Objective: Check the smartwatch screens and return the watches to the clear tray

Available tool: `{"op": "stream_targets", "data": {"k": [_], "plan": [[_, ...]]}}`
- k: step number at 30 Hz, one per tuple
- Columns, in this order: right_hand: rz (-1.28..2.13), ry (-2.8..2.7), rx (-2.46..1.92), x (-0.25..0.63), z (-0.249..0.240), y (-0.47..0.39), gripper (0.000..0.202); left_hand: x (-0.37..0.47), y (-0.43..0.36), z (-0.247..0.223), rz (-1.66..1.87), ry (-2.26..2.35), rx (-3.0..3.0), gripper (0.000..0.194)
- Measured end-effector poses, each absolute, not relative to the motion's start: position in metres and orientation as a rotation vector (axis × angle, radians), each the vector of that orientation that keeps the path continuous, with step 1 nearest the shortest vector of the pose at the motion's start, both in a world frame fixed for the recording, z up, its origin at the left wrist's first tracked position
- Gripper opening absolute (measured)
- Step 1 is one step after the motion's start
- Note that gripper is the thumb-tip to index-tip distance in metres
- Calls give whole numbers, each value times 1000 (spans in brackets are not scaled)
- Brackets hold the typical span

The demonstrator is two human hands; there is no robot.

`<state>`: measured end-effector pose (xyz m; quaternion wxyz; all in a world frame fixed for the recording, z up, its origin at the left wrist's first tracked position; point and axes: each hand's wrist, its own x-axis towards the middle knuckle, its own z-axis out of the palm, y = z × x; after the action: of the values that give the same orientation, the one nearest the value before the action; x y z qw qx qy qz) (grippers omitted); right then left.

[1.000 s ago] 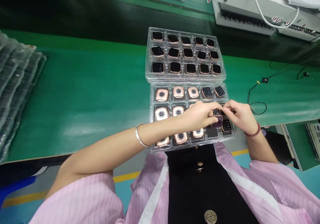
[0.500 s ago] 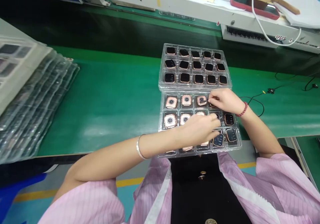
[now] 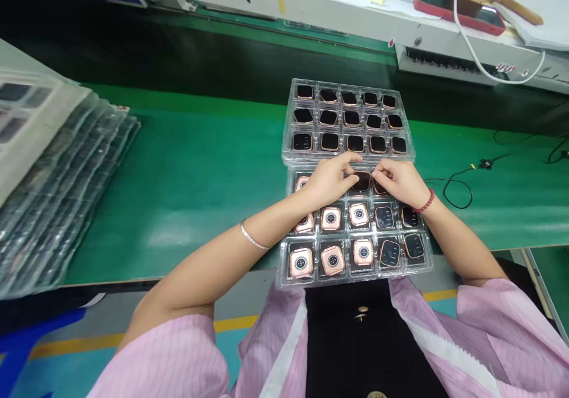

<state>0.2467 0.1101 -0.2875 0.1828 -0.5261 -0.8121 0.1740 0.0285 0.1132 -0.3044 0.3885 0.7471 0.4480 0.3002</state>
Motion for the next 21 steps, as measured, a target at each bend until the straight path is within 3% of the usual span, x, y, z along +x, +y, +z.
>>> {"op": "stream_targets", "data": {"k": [4, 7, 13, 16, 21], "plan": [[187, -2285, -1556, 248, -285, 110, 19, 27, 114, -305, 746, 1092, 1954, 21], [234, -2238, -1477, 252, -271, 97, 20, 26, 114, -306, 709, 1109, 2098, 17], [656, -2780, -1062, 247, -254, 61, 19, 17, 104, -295, 741, 1210, 2250, 24], [824, -2698, -1001, 245, -256, 64, 22, 13, 95, -287, 789, 1112, 2170, 26], [684, -2697, -1126, 246, -258, 68, 22, 12, 87, -291, 792, 1048, 2014, 33]]}}
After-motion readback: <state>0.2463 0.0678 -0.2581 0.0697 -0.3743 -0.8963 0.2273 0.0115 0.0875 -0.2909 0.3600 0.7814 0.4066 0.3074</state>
